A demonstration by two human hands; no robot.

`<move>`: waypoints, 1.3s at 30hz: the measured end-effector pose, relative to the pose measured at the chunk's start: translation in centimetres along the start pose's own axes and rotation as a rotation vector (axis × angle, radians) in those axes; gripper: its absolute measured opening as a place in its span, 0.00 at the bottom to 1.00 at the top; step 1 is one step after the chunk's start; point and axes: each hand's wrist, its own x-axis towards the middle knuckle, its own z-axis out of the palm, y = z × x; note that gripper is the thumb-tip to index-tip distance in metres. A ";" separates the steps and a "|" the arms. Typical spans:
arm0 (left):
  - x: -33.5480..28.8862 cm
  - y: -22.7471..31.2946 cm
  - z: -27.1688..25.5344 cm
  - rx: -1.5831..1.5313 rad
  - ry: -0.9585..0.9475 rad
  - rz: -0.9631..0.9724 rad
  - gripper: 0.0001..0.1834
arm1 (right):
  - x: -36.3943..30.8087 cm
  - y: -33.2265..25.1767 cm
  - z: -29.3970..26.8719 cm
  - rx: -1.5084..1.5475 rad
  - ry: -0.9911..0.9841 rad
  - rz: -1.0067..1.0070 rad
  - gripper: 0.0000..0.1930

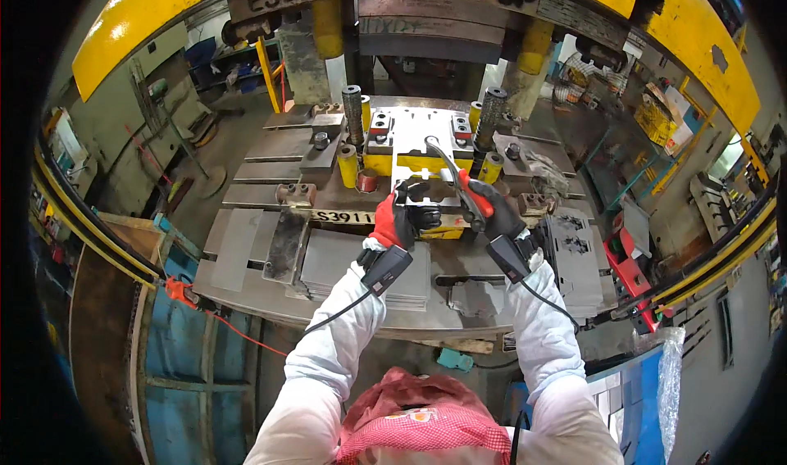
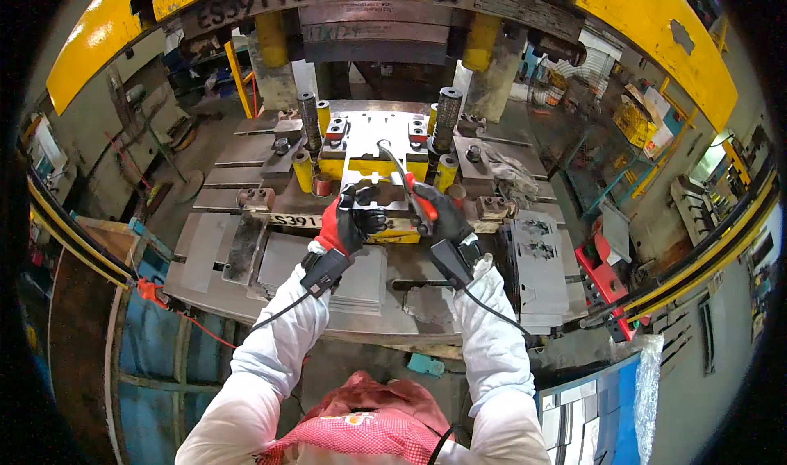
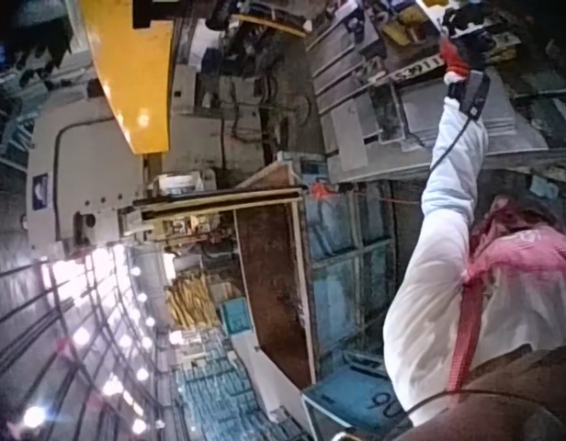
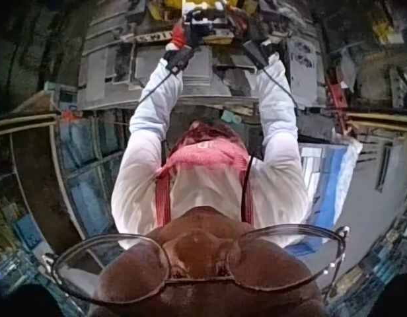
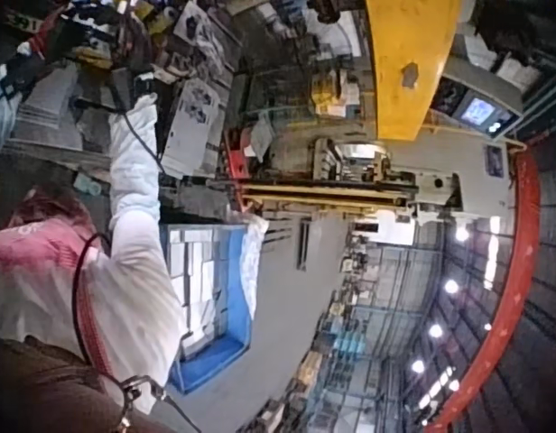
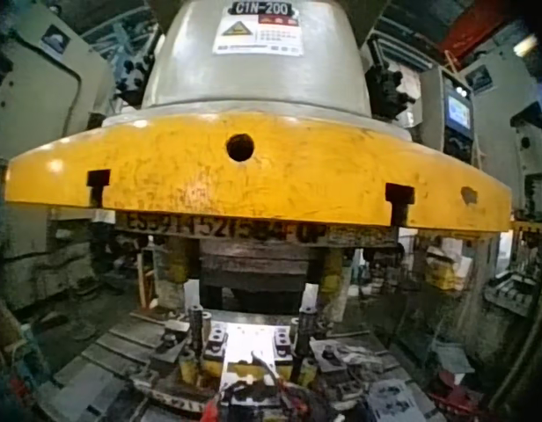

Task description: Operating a large stamping press to process metal sheets into specific parts using a magnetic tool.

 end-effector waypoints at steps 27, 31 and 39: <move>0.9 1.3 0.6 -0.157 0.220 -0.280 0.22 | -23.3 12.4 3.4 0.119 0.394 -0.034 0.28; 0.8 1.5 0.7 -0.176 0.185 -0.283 0.21 | -25.8 15.5 2.8 0.215 0.408 0.006 0.25; 0.8 1.8 1.3 -0.179 0.252 -0.311 0.21 | -31.1 19.1 4.0 0.335 0.607 0.050 0.23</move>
